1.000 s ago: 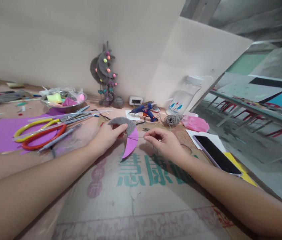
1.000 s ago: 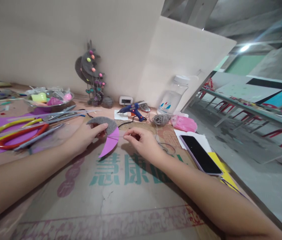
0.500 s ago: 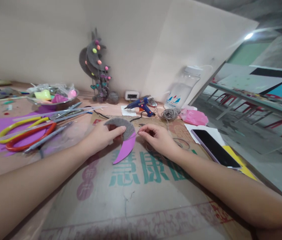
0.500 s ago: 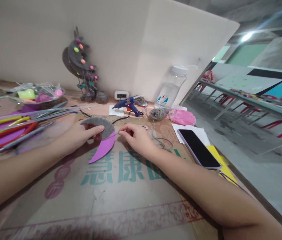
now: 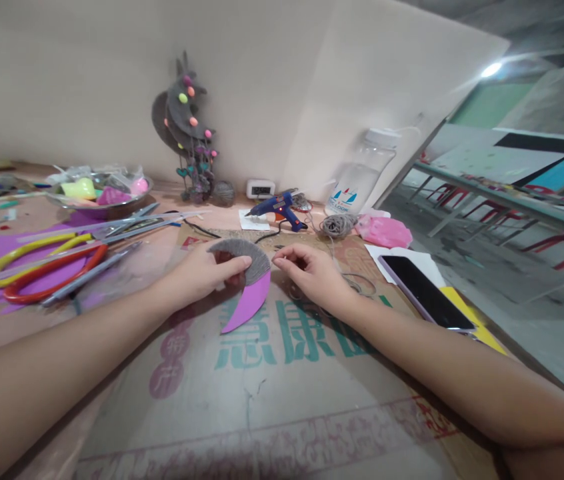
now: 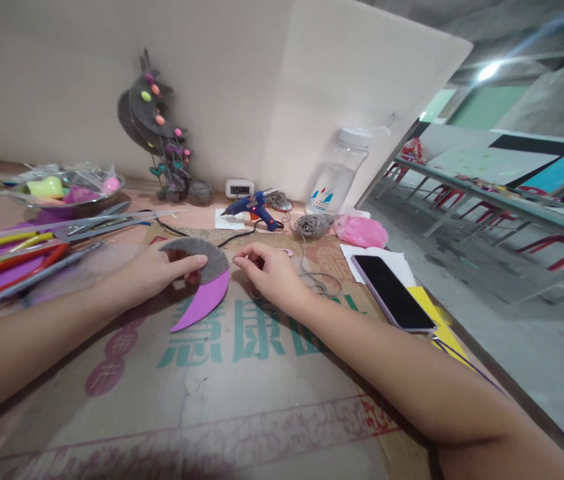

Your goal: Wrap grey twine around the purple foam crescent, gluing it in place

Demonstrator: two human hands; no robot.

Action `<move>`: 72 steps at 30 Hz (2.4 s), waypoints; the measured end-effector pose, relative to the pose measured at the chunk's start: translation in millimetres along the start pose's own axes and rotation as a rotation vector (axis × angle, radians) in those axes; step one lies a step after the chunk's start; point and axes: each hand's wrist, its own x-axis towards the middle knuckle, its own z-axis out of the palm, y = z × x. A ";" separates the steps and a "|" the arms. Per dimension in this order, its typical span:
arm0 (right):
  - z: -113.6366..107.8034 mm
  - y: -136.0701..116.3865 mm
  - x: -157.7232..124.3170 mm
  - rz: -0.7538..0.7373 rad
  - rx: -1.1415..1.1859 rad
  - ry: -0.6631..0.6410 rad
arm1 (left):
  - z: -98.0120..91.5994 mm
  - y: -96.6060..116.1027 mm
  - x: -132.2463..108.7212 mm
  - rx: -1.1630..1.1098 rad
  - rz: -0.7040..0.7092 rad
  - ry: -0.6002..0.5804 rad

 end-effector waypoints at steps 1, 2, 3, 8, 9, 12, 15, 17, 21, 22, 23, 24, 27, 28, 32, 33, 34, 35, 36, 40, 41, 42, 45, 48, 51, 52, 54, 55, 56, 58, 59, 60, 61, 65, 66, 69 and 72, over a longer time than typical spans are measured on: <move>0.1 0.6 -0.1 0.000 0.004 0.000 | -0.1 -1.5 0.3 -0.004 -0.003 -0.008; 0.2 1.2 -0.2 -0.002 0.006 0.003 | -0.3 -2.9 0.7 -0.012 -0.002 -0.014; 0.4 1.8 -0.2 -0.006 0.005 0.006 | -0.4 -4.2 1.1 -0.024 0.004 -0.018; 1.0 2.2 -0.3 -0.014 0.004 0.020 | -2.2 -7.6 2.9 -0.039 0.020 -0.073; 1.0 1.8 -0.4 -0.003 0.014 0.012 | -2.7 -7.7 3.1 -0.028 0.014 -0.085; 0.8 1.0 -0.8 0.011 0.026 -0.008 | -4.0 -7.2 3.3 -0.018 -0.014 -0.096; 0.3 1.1 -1.2 -0.004 0.013 0.007 | -4.1 -7.0 2.5 -0.033 -0.020 -0.117; 0.3 1.6 -1.2 -0.007 0.006 0.022 | -3.6 -7.1 1.7 -0.052 -0.011 -0.138; 0.4 4.1 0.8 -0.057 -0.034 0.012 | -3.0 -5.7 1.1 -0.069 -0.015 -0.128; 0.1 5.2 1.7 -0.100 -0.044 0.012 | -3.2 -5.1 1.3 -0.059 -0.021 -0.121; -0.4 6.3 2.7 -0.149 -0.050 0.017 | -3.5 -4.5 1.5 -0.046 -0.028 -0.116; -1.1 7.2 3.6 -0.196 -0.049 0.032 | -3.9 -3.9 1.7 -0.034 -0.034 -0.108; -4.0 7.7 4.7 -0.259 -0.025 0.118 | -4.5 -2.6 2.2 -0.034 -0.042 -0.092; -4.8 6.7 4.3 -0.259 -0.018 0.135 | -4.4 -2.4 2.2 -0.042 -0.046 -0.091; -5.3 -1.5 0.5 -0.242 0.009 0.082 | -3.9 -2.6 2.0 -0.053 -0.053 -0.100; -4.6 -3.8 -0.5 -0.239 0.018 0.063 | -4.0 -3.2 2.1 -0.054 -0.049 -0.108; -3.6 -5.8 -1.4 -0.234 0.028 0.044 | -4.1 -3.9 2.3 -0.056 -0.041 -0.117; -2.5 -7.5 -2.1 -0.227 0.038 0.026 | -4.2 -4.8 2.6 -0.058 -0.030 -0.127; -1.4 -8.8 -2.7 -0.219 0.049 0.008 | -4.3 -5.7 2.8 -0.053 -0.017 -0.143; 1.9 -10.6 -3.5 -0.171 0.074 -0.058 | -2.9 -7.4 2.6 -0.018 0.005 -0.169; 1.7 -10.2 -3.6 -0.163 0.083 -0.059 | -2.2 -6.9 2.2 -0.024 -0.007 -0.156; 0.9 -9.6 -3.9 -0.171 0.088 -0.043 | -1.6 -6.0 1.6 -0.035 -0.022 -0.137; -4.5 -7.4 -6.7 -0.344 -0.040 0.100 | -1.1 -2.2 0.0 -0.045 -0.057 -0.089; -9.8 -7.2 -13.2 -0.668 -0.372 0.098 | -2.8 -0.4 -0.2 0.013 -0.066 -0.040; -9.5 -10.2 -20.4 -0.878 -0.599 -0.019 | -4.0 -3.1 1.3 0.015 -0.050 0.006; -8.3 -11.3 -21.9 -0.904 -0.639 -0.022 | -3.9 -4.5 2.0 0.004 -0.048 0.014; -5.7 -12.8 -23.2 -0.912 -0.692 -0.006 | -3.4 -6.7 3.2 -0.022 -0.052 0.012; -4.7 -12.9 -23.1 -0.906 -0.709 -0.003 | -3.1 -7.3 3.6 -0.037 -0.055 0.004; -3.9 -12.6 -22.6 -0.898 -0.720 -0.006 | -2.9 -7.6 4.0 -0.054 -0.056 -0.006; -3.2 -11.1 -21.3 -0.888 -0.730 -0.024 | -2.9 -7.3 4.3 -0.086 -0.066 -0.025; -3.1 -10.2 -20.7 -0.886 -0.727 -0.032 | -3.2 -7.1 4.4 -0.096 -0.072 -0.031; -3.0 -9.3 -20.3 -0.881 -0.720 -0.038 | -3.5 -6.9 4.4 -0.099 -0.078 -0.038; -3.0 -8.5 -20.1 -0.875 -0.710 -0.043 | -3.8 -6.8 4.4 -0.098 -0.080 -0.042; -2.4 -7.0 -19.5 -0.856 -0.684 -0.057 | -4.5 -7.0 4.6 -0.089 -0.079 -0.035; -2.3 -7.0 -19.1 -0.857 -0.685 -0.057 | -4.4 -7.0 4.7 -0.090 -0.081 -0.032; -2.6 -7.7 -17.8 -0.855 -0.712 -0.069 | -4.3 -6.9 5.2 -0.098 -0.091 -0.030; -4.7 -9.6 -18.5 -0.858 -0.703 -0.079 | -4.7 -6.8 5.6 -0.108 -0.092 -0.030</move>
